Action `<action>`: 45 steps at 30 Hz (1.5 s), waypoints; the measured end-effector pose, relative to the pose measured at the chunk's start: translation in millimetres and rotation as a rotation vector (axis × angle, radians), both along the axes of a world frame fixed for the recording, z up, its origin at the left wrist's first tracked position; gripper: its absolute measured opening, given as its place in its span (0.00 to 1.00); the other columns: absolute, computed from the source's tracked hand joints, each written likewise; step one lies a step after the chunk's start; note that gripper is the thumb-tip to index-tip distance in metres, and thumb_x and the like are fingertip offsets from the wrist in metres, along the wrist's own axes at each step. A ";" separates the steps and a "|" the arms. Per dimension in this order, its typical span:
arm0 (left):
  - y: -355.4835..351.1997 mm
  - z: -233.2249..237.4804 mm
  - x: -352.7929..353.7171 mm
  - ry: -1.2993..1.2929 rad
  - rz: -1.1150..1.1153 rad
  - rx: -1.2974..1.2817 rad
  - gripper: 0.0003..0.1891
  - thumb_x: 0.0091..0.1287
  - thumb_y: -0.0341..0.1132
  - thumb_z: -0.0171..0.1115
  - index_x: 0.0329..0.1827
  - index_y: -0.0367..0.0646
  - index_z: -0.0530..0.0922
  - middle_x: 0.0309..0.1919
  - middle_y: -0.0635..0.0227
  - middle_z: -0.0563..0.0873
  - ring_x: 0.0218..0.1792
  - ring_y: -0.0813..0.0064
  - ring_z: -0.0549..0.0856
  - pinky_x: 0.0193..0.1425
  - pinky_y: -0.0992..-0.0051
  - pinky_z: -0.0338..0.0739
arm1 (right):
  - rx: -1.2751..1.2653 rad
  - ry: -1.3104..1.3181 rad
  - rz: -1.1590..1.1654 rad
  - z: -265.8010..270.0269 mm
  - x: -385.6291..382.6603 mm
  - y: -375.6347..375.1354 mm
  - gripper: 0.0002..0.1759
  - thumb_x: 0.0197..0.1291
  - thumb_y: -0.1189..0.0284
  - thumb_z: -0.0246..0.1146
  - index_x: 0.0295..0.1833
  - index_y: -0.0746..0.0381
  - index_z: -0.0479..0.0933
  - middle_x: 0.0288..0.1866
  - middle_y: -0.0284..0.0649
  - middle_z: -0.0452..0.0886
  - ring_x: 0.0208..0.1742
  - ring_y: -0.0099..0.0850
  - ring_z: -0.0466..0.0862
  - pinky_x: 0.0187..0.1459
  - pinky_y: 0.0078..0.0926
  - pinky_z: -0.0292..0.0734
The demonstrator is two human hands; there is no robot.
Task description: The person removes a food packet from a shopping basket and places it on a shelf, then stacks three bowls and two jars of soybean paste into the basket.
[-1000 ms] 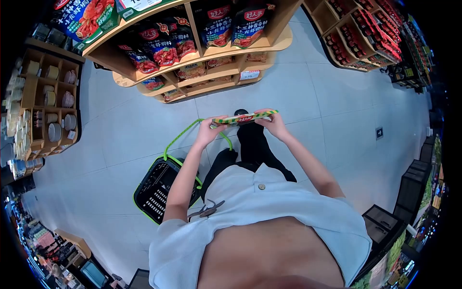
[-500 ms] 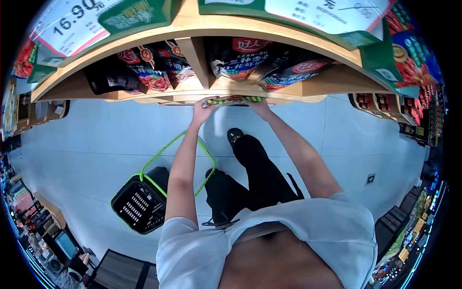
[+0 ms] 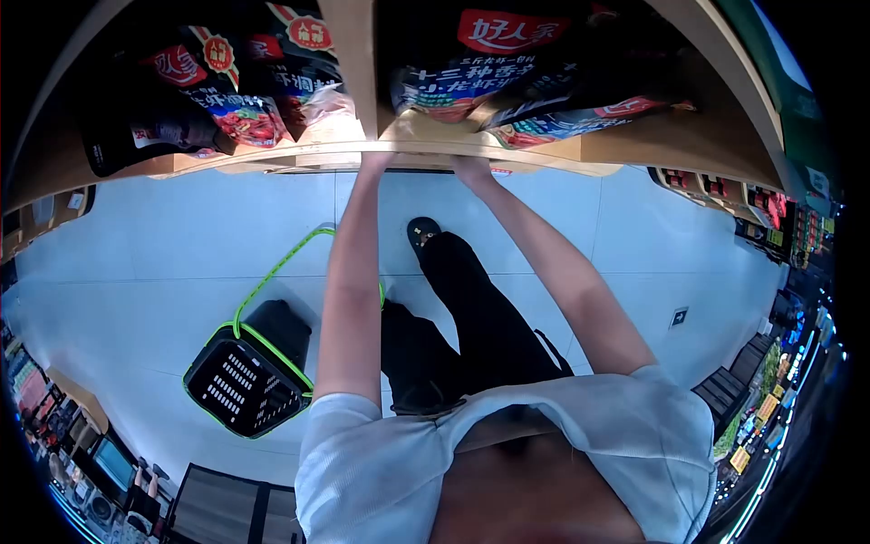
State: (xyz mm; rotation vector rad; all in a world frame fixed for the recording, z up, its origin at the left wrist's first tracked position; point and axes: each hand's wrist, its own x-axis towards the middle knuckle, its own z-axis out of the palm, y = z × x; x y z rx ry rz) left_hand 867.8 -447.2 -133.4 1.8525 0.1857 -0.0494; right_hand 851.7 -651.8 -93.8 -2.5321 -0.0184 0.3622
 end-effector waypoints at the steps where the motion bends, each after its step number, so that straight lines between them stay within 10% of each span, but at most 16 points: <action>1: -2.1 1.8 -2.4 -0.003 0.029 -0.067 0.19 0.64 0.36 0.60 0.56 0.38 0.72 0.47 0.63 0.79 0.47 0.71 0.77 0.51 0.73 0.74 | 0.006 -0.033 0.012 -4.5 2.7 3.3 0.25 0.66 0.60 0.51 0.63 0.64 0.65 0.63 0.48 0.70 0.65 0.41 0.68 0.67 0.33 0.58; 6: -0.6 -18.5 -3.1 -0.157 0.053 0.027 0.24 0.59 0.34 0.64 0.58 0.42 0.70 0.50 0.61 0.76 0.52 0.65 0.75 0.58 0.68 0.70 | -0.100 0.176 -0.008 32.3 18.6 1.2 0.26 0.66 0.61 0.50 0.66 0.62 0.64 0.66 0.45 0.67 0.68 0.37 0.64 0.67 0.31 0.59; 11: -1.9 16.9 -2.1 -0.020 -0.015 0.220 0.25 0.59 0.37 0.64 0.60 0.44 0.70 0.55 0.56 0.76 0.56 0.62 0.76 0.60 0.66 0.70 | 0.375 0.001 -0.225 27.0 -1.5 -1.1 0.23 0.64 0.61 0.54 0.58 0.65 0.71 0.58 0.47 0.75 0.61 0.40 0.73 0.61 0.34 0.65; 17: -17.5 -10.5 -31.1 -0.009 0.055 0.277 0.19 0.59 0.33 0.63 0.53 0.43 0.73 0.54 0.52 0.77 0.51 0.51 0.78 0.49 0.61 0.76 | 0.532 0.480 -0.437 19.7 -67.1 -14.5 0.26 0.56 0.63 0.65 0.58 0.65 0.71 0.50 0.41 0.78 0.49 0.27 0.77 0.48 0.24 0.70; 21: -45.2 19.2 -101.3 -0.193 0.217 0.170 0.27 0.60 0.26 0.57 0.65 0.46 0.66 0.64 0.54 0.69 0.59 0.51 0.73 0.59 0.60 0.72 | 0.618 0.834 -0.462 12.0 -134.8 -45.9 0.25 0.60 0.65 0.60 0.61 0.62 0.67 0.50 0.36 0.77 0.49 0.27 0.76 0.50 0.27 0.69; 25: -41.3 -46.4 -228.8 0.074 0.137 0.234 0.31 0.58 0.24 0.57 0.68 0.45 0.61 0.66 0.53 0.65 0.63 0.50 0.69 0.65 0.64 0.67 | 0.638 0.947 -0.576 21.7 -175.9 -71.5 0.23 0.63 0.65 0.56 0.60 0.63 0.67 0.54 0.43 0.78 0.56 0.33 0.77 0.55 0.32 0.70; 31: -2.1 -97.3 -443.4 1.019 0.189 0.648 0.33 0.59 0.37 0.62 0.66 0.39 0.61 0.68 0.57 0.62 0.73 0.58 0.53 0.73 0.54 0.50 | 0.401 0.880 -0.409 18.4 -186.1 -53.7 0.19 0.65 0.65 0.54 0.57 0.65 0.69 0.49 0.45 0.79 0.51 0.34 0.79 0.53 0.32 0.73; 37: 41.6 -102.5 -511.5 1.100 0.115 0.699 0.40 0.59 0.51 0.61 0.71 0.44 0.56 0.71 0.57 0.59 0.74 0.62 0.51 0.75 0.51 0.35 | 0.251 0.927 0.028 5.5 -209.4 5.3 0.14 0.68 0.66 0.53 0.52 0.63 0.73 0.41 0.41 0.81 0.44 0.29 0.81 0.47 0.26 0.77; 42: 52.0 -144.5 -536.2 1.268 -0.158 0.875 0.22 0.71 0.36 0.43 0.67 0.44 0.64 0.53 0.62 0.80 0.59 0.58 0.75 0.72 0.50 0.21 | 0.126 0.977 0.303 23.3 -260.4 62.9 0.14 0.68 0.64 0.53 0.51 0.62 0.74 0.39 0.38 0.81 0.42 0.26 0.81 0.45 0.23 0.75; 45: 49.7 -166.1 -546.5 1.265 -0.134 0.621 0.16 0.67 0.34 0.46 0.51 0.45 0.81 0.41 0.65 0.86 0.46 0.66 0.84 0.71 0.50 0.47 | 0.063 0.975 0.404 37.8 -291.1 85.1 0.14 0.68 0.64 0.53 0.51 0.62 0.73 0.40 0.38 0.81 0.42 0.26 0.81 0.45 0.23 0.75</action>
